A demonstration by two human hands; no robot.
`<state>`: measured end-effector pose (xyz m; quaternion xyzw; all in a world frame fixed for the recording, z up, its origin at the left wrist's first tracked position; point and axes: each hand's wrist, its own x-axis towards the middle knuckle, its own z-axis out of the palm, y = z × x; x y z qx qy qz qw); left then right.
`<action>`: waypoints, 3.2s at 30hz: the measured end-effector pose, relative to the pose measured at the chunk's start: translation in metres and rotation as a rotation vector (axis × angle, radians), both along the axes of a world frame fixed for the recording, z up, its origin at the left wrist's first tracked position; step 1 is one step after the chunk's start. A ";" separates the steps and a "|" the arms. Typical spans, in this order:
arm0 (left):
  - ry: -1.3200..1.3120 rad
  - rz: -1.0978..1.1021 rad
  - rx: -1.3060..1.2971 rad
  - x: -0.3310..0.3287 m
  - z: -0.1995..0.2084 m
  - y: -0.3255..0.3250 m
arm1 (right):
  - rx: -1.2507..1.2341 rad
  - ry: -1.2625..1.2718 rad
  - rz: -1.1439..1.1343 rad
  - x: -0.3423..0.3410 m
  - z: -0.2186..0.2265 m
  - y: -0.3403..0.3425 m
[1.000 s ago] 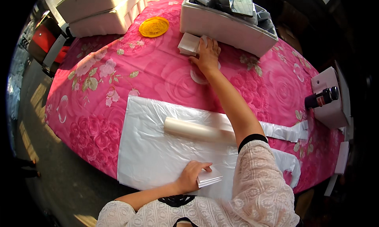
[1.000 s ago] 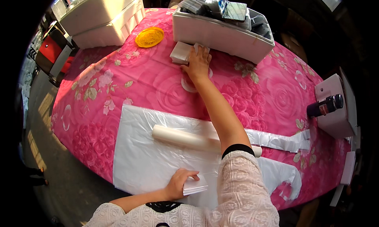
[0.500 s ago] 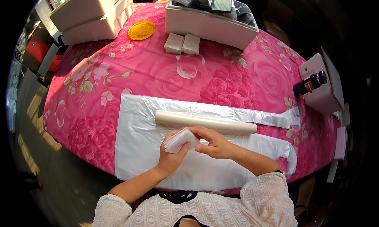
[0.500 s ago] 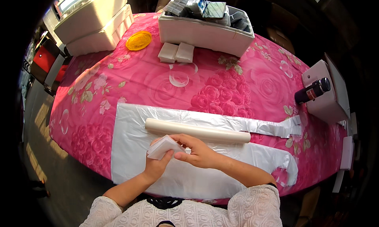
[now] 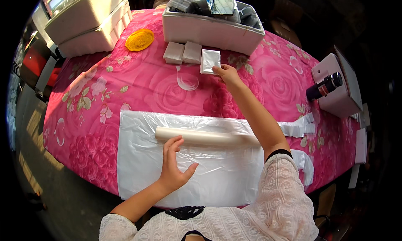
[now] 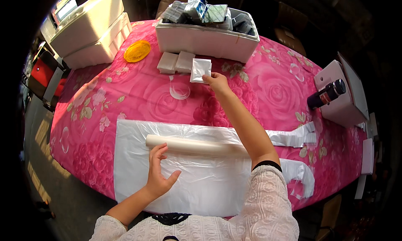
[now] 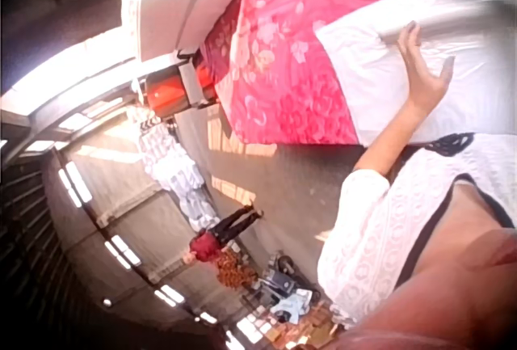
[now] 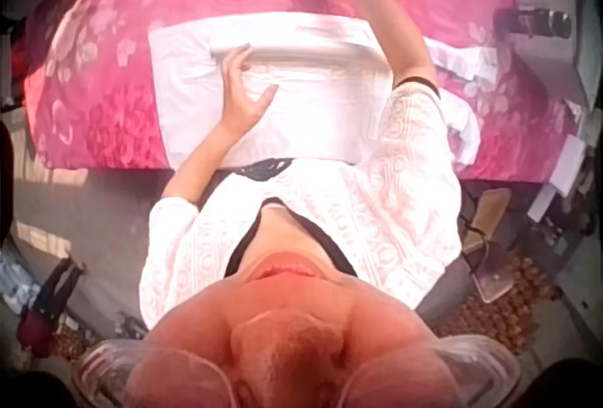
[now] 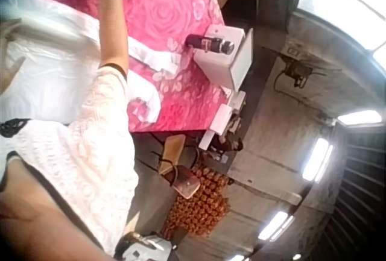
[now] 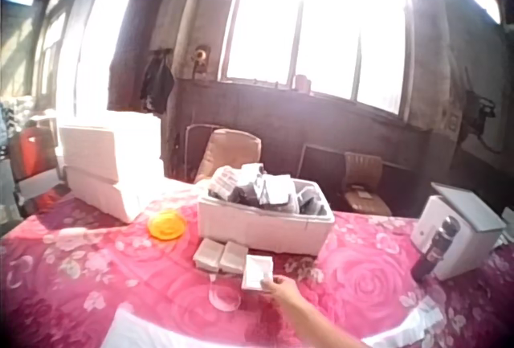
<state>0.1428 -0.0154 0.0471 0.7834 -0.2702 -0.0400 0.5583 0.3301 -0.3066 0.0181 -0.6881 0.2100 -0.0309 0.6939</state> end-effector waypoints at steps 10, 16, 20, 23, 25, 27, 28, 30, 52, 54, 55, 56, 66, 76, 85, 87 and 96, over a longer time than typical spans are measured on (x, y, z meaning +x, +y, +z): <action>-0.086 0.030 0.054 0.000 -0.012 0.023 | -0.978 0.158 -0.047 0.061 -0.014 0.007; -0.155 -0.045 0.057 -0.009 -0.009 0.021 | -1.193 0.012 -0.106 0.020 -0.019 0.010; -0.133 -0.128 0.113 -0.021 -0.015 0.029 | -0.825 -0.183 0.351 -0.077 0.003 0.017; -0.143 -0.202 0.225 -0.036 -0.016 0.034 | -0.559 -0.123 0.540 -0.194 0.036 0.025; -0.156 -0.284 0.268 -0.045 -0.017 0.028 | -1.005 -0.233 0.548 -0.256 0.032 0.007; -0.168 -0.376 0.291 -0.055 -0.020 0.018 | -1.216 -0.077 0.358 -0.305 0.023 -0.007; -0.171 -0.414 0.303 -0.058 -0.022 0.010 | -1.182 -0.107 0.300 -0.327 0.021 -0.004; -0.178 -0.471 0.338 -0.068 -0.026 -0.007 | -1.063 0.056 0.285 -0.364 0.026 0.020; -0.376 -0.542 0.469 -0.134 -0.034 -0.100 | -1.468 0.388 -0.407 -0.485 -0.047 -0.199; -0.362 -0.556 0.452 -0.131 -0.031 -0.094 | -1.512 0.326 -0.447 -0.474 -0.031 -0.189; -0.333 -0.581 0.424 -0.129 -0.028 -0.091 | -1.530 0.305 -0.466 -0.471 -0.031 -0.184; -0.304 -0.603 0.395 -0.125 -0.027 -0.087 | -1.562 0.225 -0.541 -0.472 -0.036 -0.183; -0.169 0.576 0.967 0.026 -0.059 0.160 | -1.313 0.253 -0.524 -0.472 -0.026 -0.175; 0.106 0.536 0.721 0.087 -0.050 0.152 | -1.262 0.261 -0.432 -0.477 -0.022 -0.200; -0.088 0.541 0.853 0.094 -0.061 0.167 | -1.106 0.302 -0.445 -0.475 -0.013 -0.195; -0.467 0.623 0.914 0.080 -0.059 0.162 | -0.999 0.232 -0.436 -0.476 -0.005 -0.194; 0.615 -0.288 -0.032 -0.055 -0.005 0.009 | -0.308 0.047 0.061 -0.386 0.058 0.038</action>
